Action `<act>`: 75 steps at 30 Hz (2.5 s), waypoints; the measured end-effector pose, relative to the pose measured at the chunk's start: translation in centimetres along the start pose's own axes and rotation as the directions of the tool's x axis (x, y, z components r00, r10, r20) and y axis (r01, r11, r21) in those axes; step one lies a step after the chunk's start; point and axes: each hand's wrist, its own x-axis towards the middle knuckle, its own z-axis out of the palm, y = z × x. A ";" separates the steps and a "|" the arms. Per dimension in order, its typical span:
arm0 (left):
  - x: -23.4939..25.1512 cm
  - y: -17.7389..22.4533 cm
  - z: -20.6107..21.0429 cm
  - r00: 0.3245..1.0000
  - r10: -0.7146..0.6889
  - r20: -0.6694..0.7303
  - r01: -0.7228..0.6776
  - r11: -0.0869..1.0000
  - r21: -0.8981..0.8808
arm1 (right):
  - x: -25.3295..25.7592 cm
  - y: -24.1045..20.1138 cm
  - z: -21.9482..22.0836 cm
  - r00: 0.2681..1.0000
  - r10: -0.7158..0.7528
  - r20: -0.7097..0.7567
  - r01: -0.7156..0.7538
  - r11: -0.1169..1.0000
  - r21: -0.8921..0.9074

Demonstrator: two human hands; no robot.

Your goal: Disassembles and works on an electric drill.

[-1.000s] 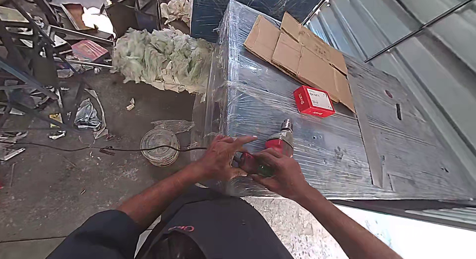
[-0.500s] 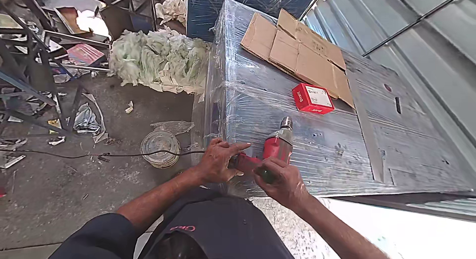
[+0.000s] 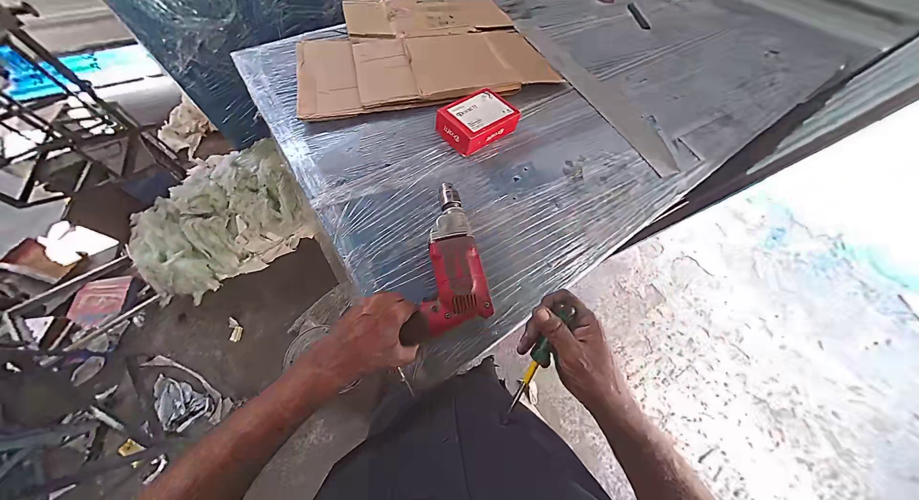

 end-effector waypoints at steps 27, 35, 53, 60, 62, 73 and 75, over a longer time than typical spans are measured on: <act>0.3 -1.1 -3.4 0.997 -0.008 0.081 -0.004 0.990 0.143 | 1.4 0.5 -1.6 0.835 -0.541 0.102 0.465 0.594 -0.656; 0.0 -0.9 -3.1 0.997 0.001 0.075 -0.009 0.993 0.115 | 4.7 -1.2 -1.4 0.803 -0.556 0.215 0.505 0.444 -0.740; -0.9 -1.4 -1.5 0.987 0.115 -0.114 -0.110 0.992 0.056 | 1.6 -0.4 -0.5 0.945 -0.254 0.206 0.323 0.620 -0.715; -2.1 -4.2 1.7 0.975 0.113 -0.190 -0.173 0.926 -0.335 | -8.7 3.4 3.8 0.996 -0.094 -0.009 0.080 0.888 -0.452; -2.5 -5.1 2.4 0.967 0.137 -0.214 -0.215 0.890 -0.402 | -11.4 4.6 6.5 0.993 -0.071 -0.099 0.015 0.878 -0.479; -1.1 -6.4 3.7 0.889 0.266 -0.373 -0.433 0.756 -0.491 | -16.2 7.9 18.1 0.890 -0.159 -0.428 -0.087 0.861 -0.501; -0.9 -6.1 3.4 0.888 0.277 -0.366 -0.442 0.735 -0.515 | -16.1 8.3 18.9 0.873 -0.180 -0.453 -0.081 0.863 -0.499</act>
